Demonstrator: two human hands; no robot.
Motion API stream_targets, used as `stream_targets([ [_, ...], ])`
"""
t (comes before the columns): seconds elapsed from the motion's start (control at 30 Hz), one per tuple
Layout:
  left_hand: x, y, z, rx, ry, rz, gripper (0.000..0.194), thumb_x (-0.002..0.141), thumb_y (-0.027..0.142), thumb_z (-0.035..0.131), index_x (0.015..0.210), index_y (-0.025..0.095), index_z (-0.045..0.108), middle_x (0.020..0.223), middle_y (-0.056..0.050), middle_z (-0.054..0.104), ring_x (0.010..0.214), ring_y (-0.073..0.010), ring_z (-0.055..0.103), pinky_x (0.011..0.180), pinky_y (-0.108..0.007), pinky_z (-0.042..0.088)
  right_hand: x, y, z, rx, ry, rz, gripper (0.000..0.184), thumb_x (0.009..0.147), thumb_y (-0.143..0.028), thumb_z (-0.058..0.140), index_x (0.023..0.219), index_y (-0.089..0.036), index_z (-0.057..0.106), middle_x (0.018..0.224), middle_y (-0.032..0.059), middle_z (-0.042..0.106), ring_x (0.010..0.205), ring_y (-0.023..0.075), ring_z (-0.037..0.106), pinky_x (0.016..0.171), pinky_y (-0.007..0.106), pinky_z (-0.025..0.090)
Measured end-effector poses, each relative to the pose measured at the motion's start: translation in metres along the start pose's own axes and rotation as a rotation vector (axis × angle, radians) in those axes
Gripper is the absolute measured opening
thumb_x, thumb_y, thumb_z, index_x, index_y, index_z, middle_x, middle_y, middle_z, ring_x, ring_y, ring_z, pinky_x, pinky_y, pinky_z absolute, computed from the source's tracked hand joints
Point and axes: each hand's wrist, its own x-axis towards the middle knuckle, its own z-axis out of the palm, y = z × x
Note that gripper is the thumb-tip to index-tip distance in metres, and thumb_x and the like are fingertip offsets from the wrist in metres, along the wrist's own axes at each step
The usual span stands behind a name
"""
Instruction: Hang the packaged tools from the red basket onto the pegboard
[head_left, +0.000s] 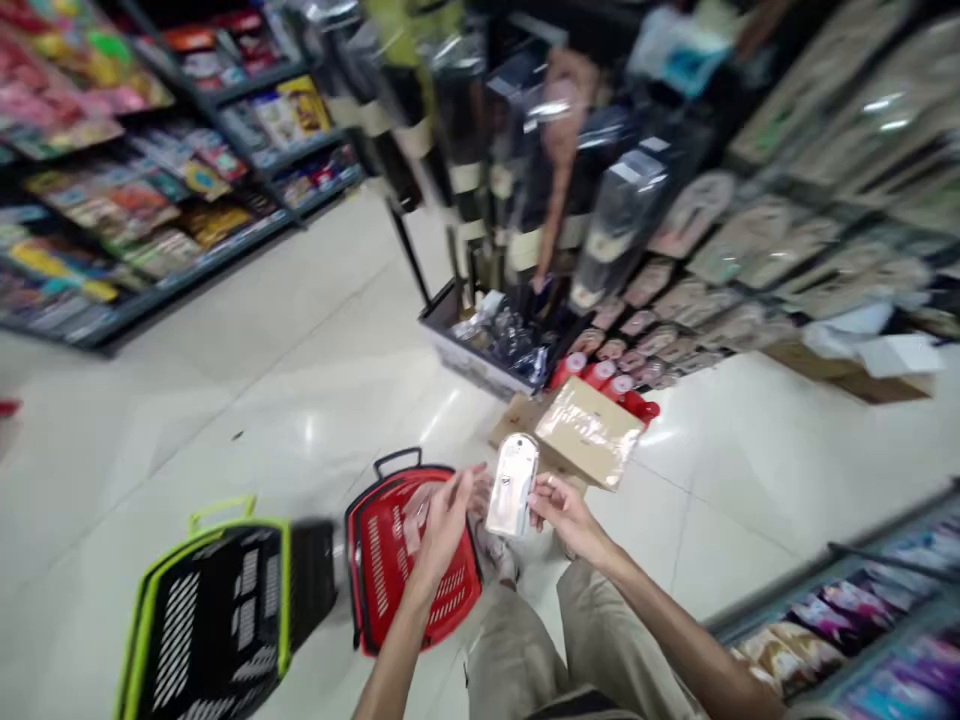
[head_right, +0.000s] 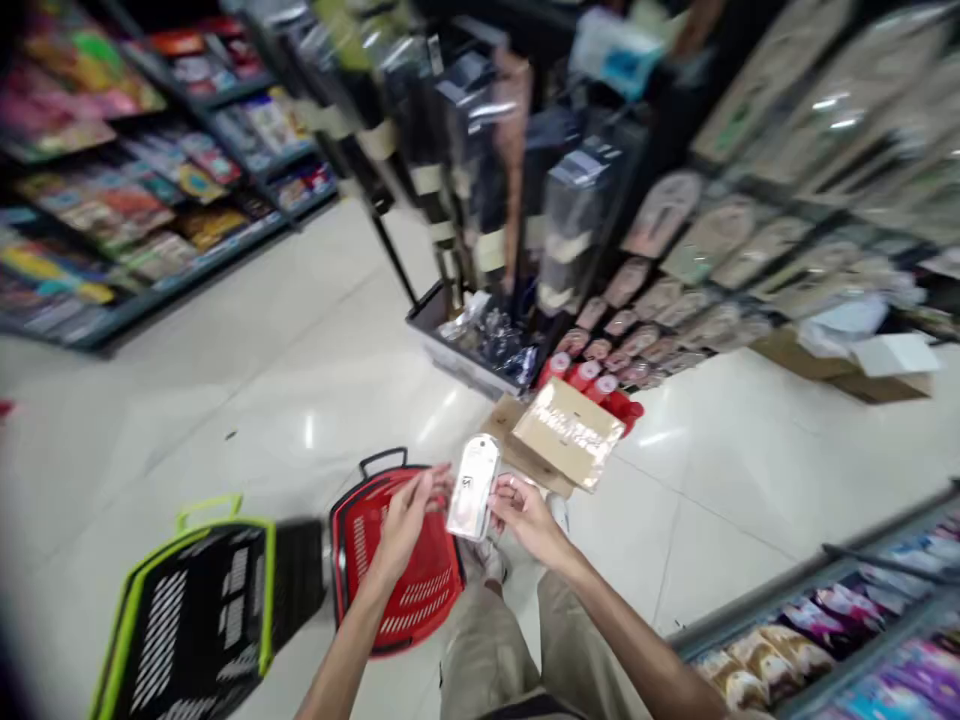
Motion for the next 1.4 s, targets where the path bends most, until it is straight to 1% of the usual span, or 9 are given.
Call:
stream_targets([
  [0.13,-0.002,-0.001,0.091,0.064,-0.137,-0.034,0.038,0.08,0.045,0.083,0.106,0.018,0.08,0.112,-0.011,0.079,0.107,-0.0297,0.072,0.093,-0.034,0.058,-0.023,-0.023,-0.069,0.071,0.105,-0.085,0.045,0.088,-0.061,0.077,0.101,-0.021,0.06,0.078,-0.0026,0.06,0.065,0.0129,0.058,0.058,0.026,0.048],
  [0.23,0.002,0.002,0.171,0.113,-0.245,-0.013,0.036,0.083,0.044,0.081,0.108,0.019,0.077,0.11,-0.009,0.079,0.101,-0.0259,0.072,0.089,-0.031,0.057,-0.048,-0.045,-0.131,0.036,0.25,-0.128,0.045,0.086,-0.06,0.079,0.099,-0.02,0.063,0.078,-0.0022,0.06,0.066,0.013,0.057,0.059,0.026,0.047],
  [0.47,0.01,0.05,0.365,0.153,-0.414,0.035,0.037,0.079,0.044,0.086,0.103,0.017,0.077,0.1,-0.008,0.078,0.093,-0.0203,0.072,0.084,-0.028,0.056,-0.111,-0.134,-0.267,0.052,0.557,-0.296,0.039,0.088,-0.055,0.079,0.102,-0.02,0.071,0.081,0.0004,0.066,0.065,0.0137,0.055,0.06,0.028,0.046],
  [0.57,0.009,0.073,0.424,0.14,-0.471,0.055,0.037,0.078,0.043,0.087,0.102,0.016,0.077,0.096,-0.007,0.078,0.087,-0.0182,0.071,0.078,-0.026,0.055,-0.127,-0.17,-0.307,0.092,0.596,-0.377,0.038,0.087,-0.054,0.079,0.102,-0.02,0.072,0.08,0.0005,0.066,0.066,0.0142,0.056,0.06,0.028,0.047],
  [0.67,0.001,0.087,0.462,0.124,-0.505,0.076,0.037,0.079,0.043,0.087,0.103,0.016,0.076,0.094,-0.006,0.077,0.082,-0.0165,0.069,0.074,-0.024,0.053,-0.138,-0.189,-0.331,0.13,0.595,-0.42,0.038,0.086,-0.053,0.081,0.102,-0.02,0.072,0.081,0.0011,0.067,0.066,0.0143,0.056,0.061,0.028,0.048],
  [0.8,-0.013,0.091,0.48,0.151,-0.483,0.111,0.038,0.079,0.044,0.086,0.102,0.016,0.075,0.091,-0.006,0.076,0.079,-0.016,0.068,0.073,-0.024,0.052,-0.145,-0.191,-0.347,0.153,0.561,-0.412,0.038,0.086,-0.053,0.081,0.101,-0.02,0.072,0.079,0.0008,0.067,0.066,0.0144,0.057,0.061,0.028,0.047],
  [0.93,-0.021,0.076,0.469,0.271,-0.468,0.182,0.031,0.088,0.044,0.078,0.103,0.017,0.074,0.094,-0.006,0.076,0.084,-0.0176,0.068,0.077,-0.025,0.052,-0.144,-0.173,-0.351,0.107,0.533,-0.359,0.039,0.087,-0.056,0.079,0.101,-0.02,0.073,0.078,0.0014,0.067,0.069,0.016,0.057,0.063,0.03,0.048],
  [1.17,-0.034,0.046,0.421,0.362,-0.375,0.168,0.029,0.095,0.043,0.069,0.108,0.017,0.073,0.093,-0.007,0.076,0.082,-0.0193,0.069,0.075,-0.027,0.053,-0.134,-0.138,-0.335,-0.002,0.401,-0.24,0.041,0.089,-0.059,0.075,0.101,-0.02,0.073,0.082,0.0039,0.069,0.072,0.0184,0.059,0.063,0.031,0.047],
  [1.4,-0.037,0.015,0.348,0.194,-0.186,0.115,0.031,0.094,0.043,0.071,0.108,0.015,0.074,0.105,-0.011,0.078,0.095,-0.0222,0.071,0.084,-0.029,0.054,-0.1,-0.123,-0.29,-0.126,0.201,-0.129,0.04,0.088,-0.059,0.076,0.096,-0.02,0.071,0.08,0.0019,0.067,0.074,0.0182,0.061,0.066,0.031,0.048],
])
